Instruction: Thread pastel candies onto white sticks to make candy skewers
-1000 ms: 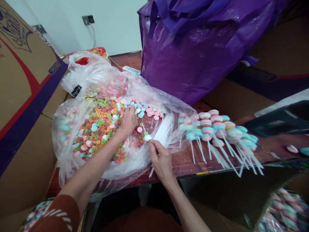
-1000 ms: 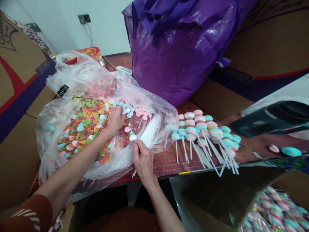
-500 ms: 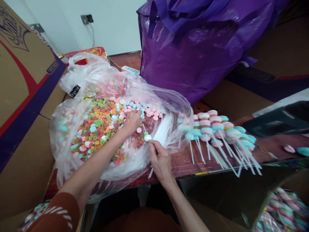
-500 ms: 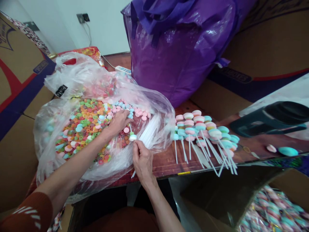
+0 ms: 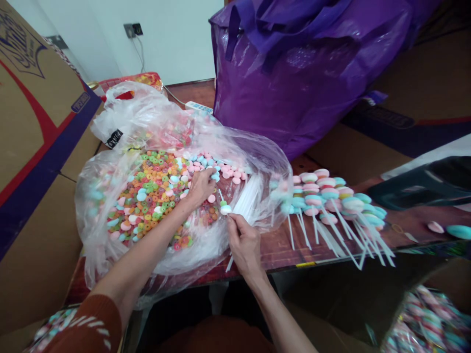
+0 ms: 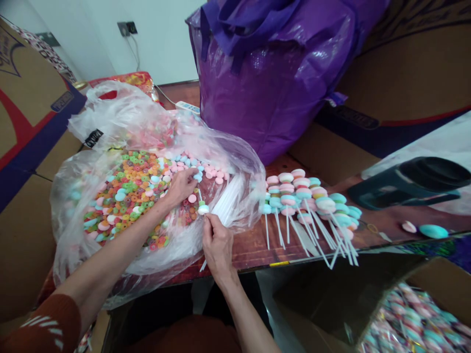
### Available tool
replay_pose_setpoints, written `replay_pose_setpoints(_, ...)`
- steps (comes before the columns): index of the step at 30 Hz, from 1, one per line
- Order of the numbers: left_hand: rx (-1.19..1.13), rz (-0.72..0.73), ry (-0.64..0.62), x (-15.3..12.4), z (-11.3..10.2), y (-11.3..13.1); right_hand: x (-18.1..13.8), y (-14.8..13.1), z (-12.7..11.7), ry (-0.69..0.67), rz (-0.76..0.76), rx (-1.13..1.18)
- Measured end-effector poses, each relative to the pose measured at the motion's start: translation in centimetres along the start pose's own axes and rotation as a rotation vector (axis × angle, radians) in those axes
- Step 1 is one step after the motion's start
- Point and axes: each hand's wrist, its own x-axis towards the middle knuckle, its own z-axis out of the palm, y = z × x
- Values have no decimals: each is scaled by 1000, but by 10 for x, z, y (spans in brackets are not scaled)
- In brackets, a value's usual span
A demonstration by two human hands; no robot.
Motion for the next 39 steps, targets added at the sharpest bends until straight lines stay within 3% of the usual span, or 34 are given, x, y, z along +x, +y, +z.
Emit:
replay_pose_setpoints(3,-279,-69,-12,-6,-4,2,0,0,-1,29,5,5)
replay_pose_setpoints(7,-687,-137,-138,-20,-10,8,0,1,0,44,13,30)
replay_pose_setpoints(13,-960,-201,-196,-40,-18,16,-1,1,1,23,13,42)
replay_pose_setpoints(18,-975,-180,-149,-43,-16,13,-1,1,1,-6,-2,46)
replay_pose_setpoints(28,-786,-184,8,-42,-8,7,-1,-1,0,-26,-49,77)
replay_pose_setpoints(39,-751,-159,23,-48,-5,11,0,1,1,-21,-54,36)
